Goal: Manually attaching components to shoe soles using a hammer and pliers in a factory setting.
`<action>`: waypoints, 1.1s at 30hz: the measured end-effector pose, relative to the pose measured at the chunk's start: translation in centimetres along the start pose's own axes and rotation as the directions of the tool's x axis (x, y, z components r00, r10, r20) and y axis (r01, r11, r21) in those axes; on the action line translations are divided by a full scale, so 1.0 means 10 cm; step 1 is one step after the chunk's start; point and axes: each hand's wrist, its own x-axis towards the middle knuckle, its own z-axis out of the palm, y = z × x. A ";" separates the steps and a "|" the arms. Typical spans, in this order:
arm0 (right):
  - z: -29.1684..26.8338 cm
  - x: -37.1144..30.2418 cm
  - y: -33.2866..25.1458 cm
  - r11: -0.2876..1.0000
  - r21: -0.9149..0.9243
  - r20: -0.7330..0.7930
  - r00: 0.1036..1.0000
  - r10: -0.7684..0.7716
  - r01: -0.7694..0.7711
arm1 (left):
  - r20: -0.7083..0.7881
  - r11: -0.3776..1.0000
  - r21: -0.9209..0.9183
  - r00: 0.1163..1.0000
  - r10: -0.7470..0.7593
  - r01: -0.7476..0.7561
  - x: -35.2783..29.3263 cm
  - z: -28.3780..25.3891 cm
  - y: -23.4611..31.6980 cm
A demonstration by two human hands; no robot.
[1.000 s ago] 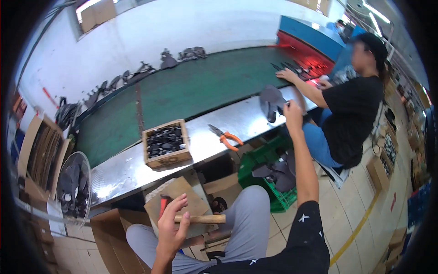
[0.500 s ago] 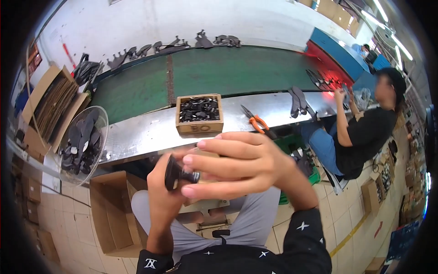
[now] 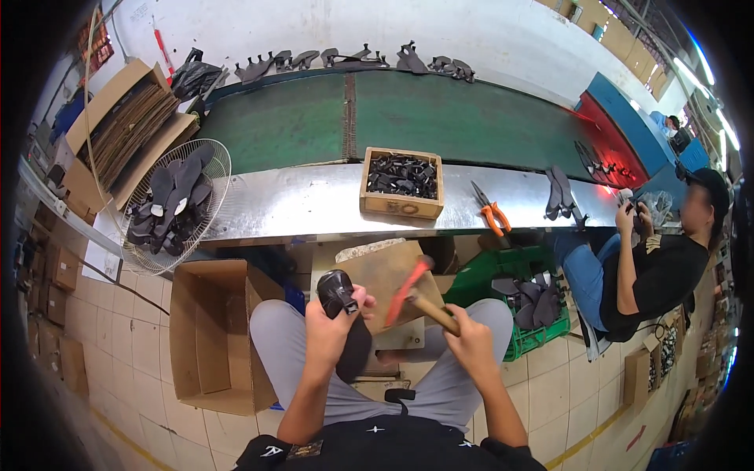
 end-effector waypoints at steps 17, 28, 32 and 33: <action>0.64 0.54 -0.01 0.693 0.711 -0.205 0.908 0.366 -0.119 | -0.105 0.942 -0.328 0.994 0.032 -0.065 0.72 -0.34 -1.01; 0.58 0.30 -0.44 0.716 0.673 -0.171 0.903 0.395 -0.186 | 0.083 0.977 -0.209 0.994 0.069 -0.050 1.04 -0.47 -0.89; 0.53 0.02 -0.58 0.735 0.633 -0.127 0.903 0.410 -0.245 | 0.177 0.975 -0.220 0.984 -0.002 0.041 1.11 -0.46 -0.96; 0.51 -0.06 -0.62 0.722 0.636 -0.109 0.894 0.434 -0.273 | 0.181 0.984 -0.175 0.984 -0.001 0.033 1.09 -0.42 -0.93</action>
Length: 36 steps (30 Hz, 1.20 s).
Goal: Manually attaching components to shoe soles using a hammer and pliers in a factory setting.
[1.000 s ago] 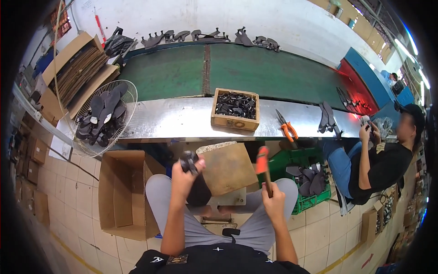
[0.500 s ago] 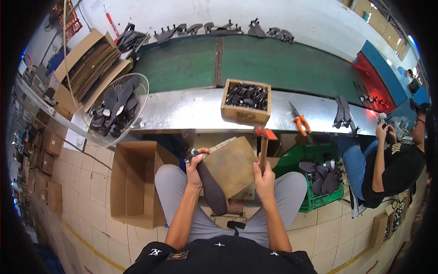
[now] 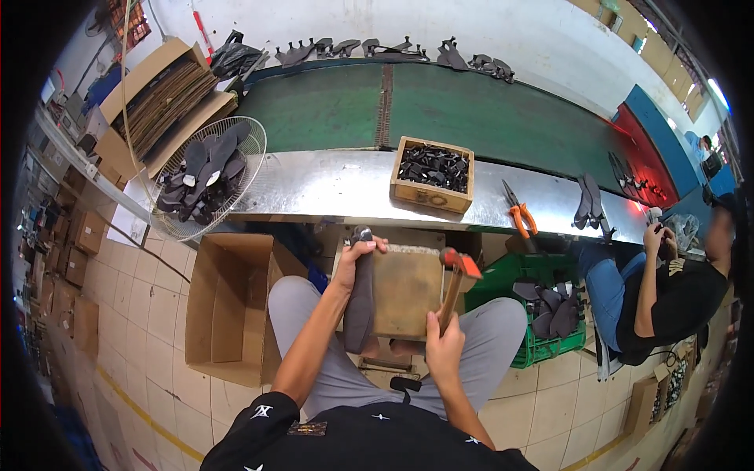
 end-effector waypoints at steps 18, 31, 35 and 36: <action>0.03 0.39 -0.10 0.968 0.133 -0.025 0.975 0.219 -0.214 | -0.056 0.916 0.305 0.965 -0.257 0.262 0.27 0.09 0.09; 0.22 1.15 0.19 0.951 0.251 -0.002 0.982 0.188 -0.182 | -0.301 0.991 0.037 0.947 -0.108 0.125 0.53 -0.09 -0.17; 0.23 1.30 -0.04 0.959 0.163 0.013 0.972 0.235 -0.234 | -0.383 0.998 -0.019 0.922 -0.056 0.053 0.53 -0.03 -0.17; 0.23 1.35 -0.05 0.959 0.172 0.019 0.974 0.225 -0.225 | -0.377 0.996 -0.048 0.922 -0.086 0.073 0.56 -0.04 -0.17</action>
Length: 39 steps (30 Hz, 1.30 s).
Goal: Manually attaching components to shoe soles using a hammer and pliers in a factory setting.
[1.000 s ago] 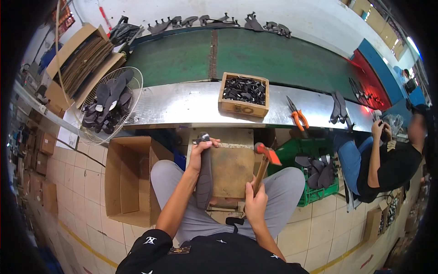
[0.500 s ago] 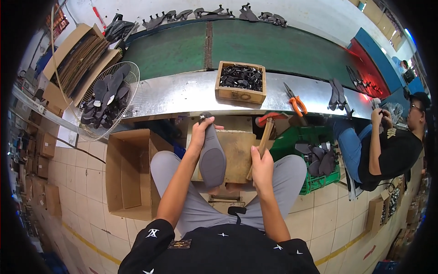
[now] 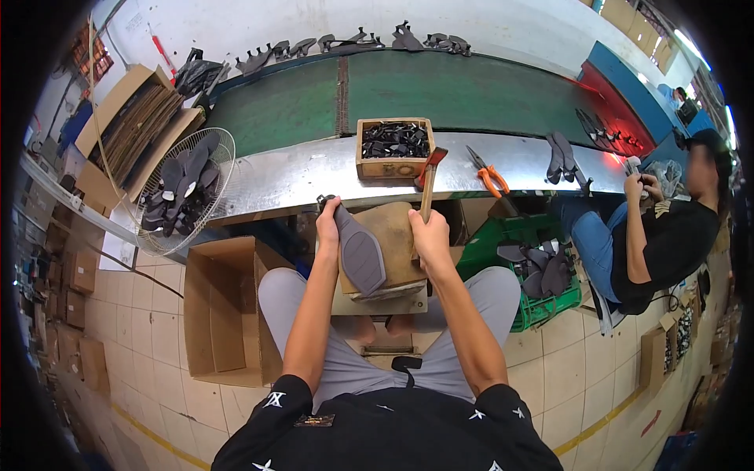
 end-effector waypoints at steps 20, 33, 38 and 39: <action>-1.06 -0.84 0.15 0.932 -0.068 -0.100 0.927 -0.363 0.357 | 0.337 0.996 0.002 0.938 0.080 -0.086 -1.22 0.08 1.03; -1.79 -1.28 0.54 0.896 -0.141 -0.158 0.884 -0.440 0.421 | 0.651 0.450 0.528 0.683 0.330 -0.721 -0.81 1.03 0.79; -1.59 -1.36 0.49 0.993 0.084 -0.123 0.989 -0.077 0.088 | 0.908 -0.336 0.400 0.320 0.270 -0.853 0.55 1.57 0.77; -1.55 -1.35 0.49 0.991 0.054 -0.167 0.980 -0.112 0.123 | 0.925 -0.440 0.376 0.361 0.122 -0.815 0.70 1.66 0.77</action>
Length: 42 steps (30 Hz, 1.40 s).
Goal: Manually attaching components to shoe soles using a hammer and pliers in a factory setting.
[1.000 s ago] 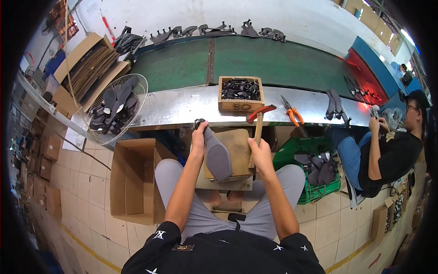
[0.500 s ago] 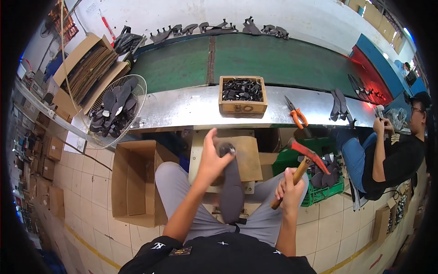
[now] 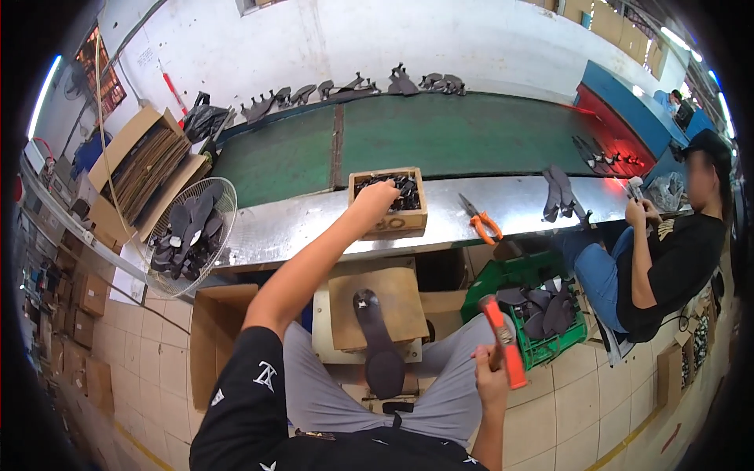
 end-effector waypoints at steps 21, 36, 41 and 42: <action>0.48 0.35 -0.36 0.908 0.403 0.243 0.970 0.016 -0.115 | 0.337 0.835 0.230 0.846 0.413 -0.499 0.19 0.01 -0.35; 0.88 0.56 -0.31 0.942 0.332 0.338 0.939 -0.067 -0.052 | 0.210 0.811 0.086 0.806 0.553 -0.579 0.01 0.03 -0.37; 1.00 0.54 -0.49 0.919 0.395 0.307 0.944 -0.124 -0.008 | 0.002 0.873 0.003 0.873 0.489 -0.489 -0.09 0.02 -0.47; 0.98 0.52 -0.57 0.925 0.378 0.270 0.951 -0.148 0.037 | -0.144 0.895 -0.085 0.895 0.423 -0.437 -0.13 -0.05 -0.41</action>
